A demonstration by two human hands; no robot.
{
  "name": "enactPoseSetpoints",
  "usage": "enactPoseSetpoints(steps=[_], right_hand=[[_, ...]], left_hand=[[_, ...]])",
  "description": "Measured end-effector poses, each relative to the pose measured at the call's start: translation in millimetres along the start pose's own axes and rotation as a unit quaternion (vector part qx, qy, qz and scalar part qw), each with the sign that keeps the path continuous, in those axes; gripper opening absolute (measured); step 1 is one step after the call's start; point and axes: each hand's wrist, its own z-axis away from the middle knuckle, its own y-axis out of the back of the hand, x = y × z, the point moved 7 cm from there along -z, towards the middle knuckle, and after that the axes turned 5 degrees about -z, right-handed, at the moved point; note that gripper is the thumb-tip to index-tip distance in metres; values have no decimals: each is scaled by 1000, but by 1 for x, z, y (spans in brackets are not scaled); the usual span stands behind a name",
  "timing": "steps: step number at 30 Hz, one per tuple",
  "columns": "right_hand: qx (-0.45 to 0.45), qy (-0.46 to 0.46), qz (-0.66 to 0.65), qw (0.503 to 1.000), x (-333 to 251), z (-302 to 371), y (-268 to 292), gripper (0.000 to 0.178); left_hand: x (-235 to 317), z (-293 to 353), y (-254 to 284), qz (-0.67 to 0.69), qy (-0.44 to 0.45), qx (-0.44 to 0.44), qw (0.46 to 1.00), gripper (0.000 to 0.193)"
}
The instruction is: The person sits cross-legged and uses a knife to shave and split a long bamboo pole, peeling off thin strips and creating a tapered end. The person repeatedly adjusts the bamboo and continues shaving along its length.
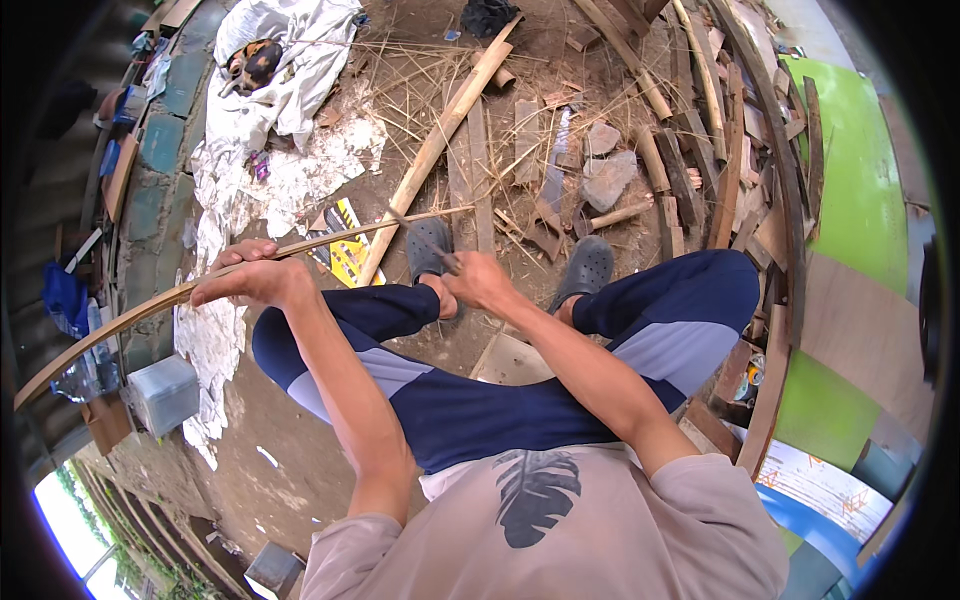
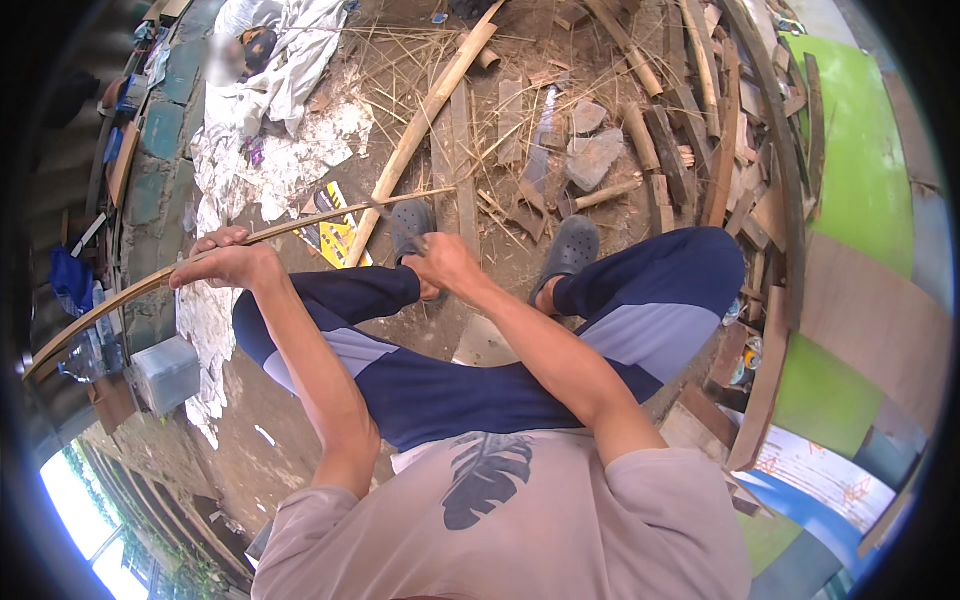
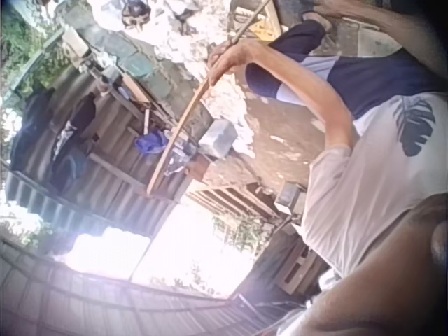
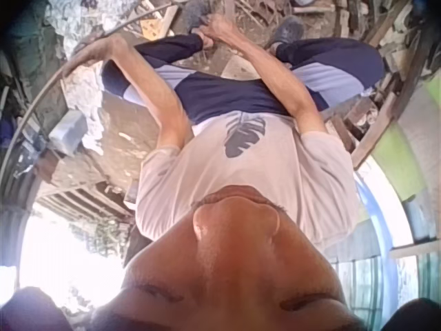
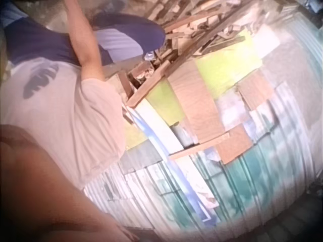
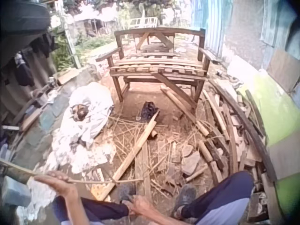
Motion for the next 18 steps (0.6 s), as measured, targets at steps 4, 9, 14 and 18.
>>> enactPoseSetpoints(steps=[4,9,14,18], right_hand=[[11,127,8,992,-82,50,-17,28],[65,106,20,992,-32,36,-15,25],[25,46,45,998,-38,48,-10,30],[62,160,40,984,-70,76,-14,33]], left_hand=[[-1,1,2,-4,7,14,1000,75],[2,7,2,8,22,5,1000,75],[-1,3,9,4,30,4,1000,75],[5,10,-1,12,13,-21,1000,76]])
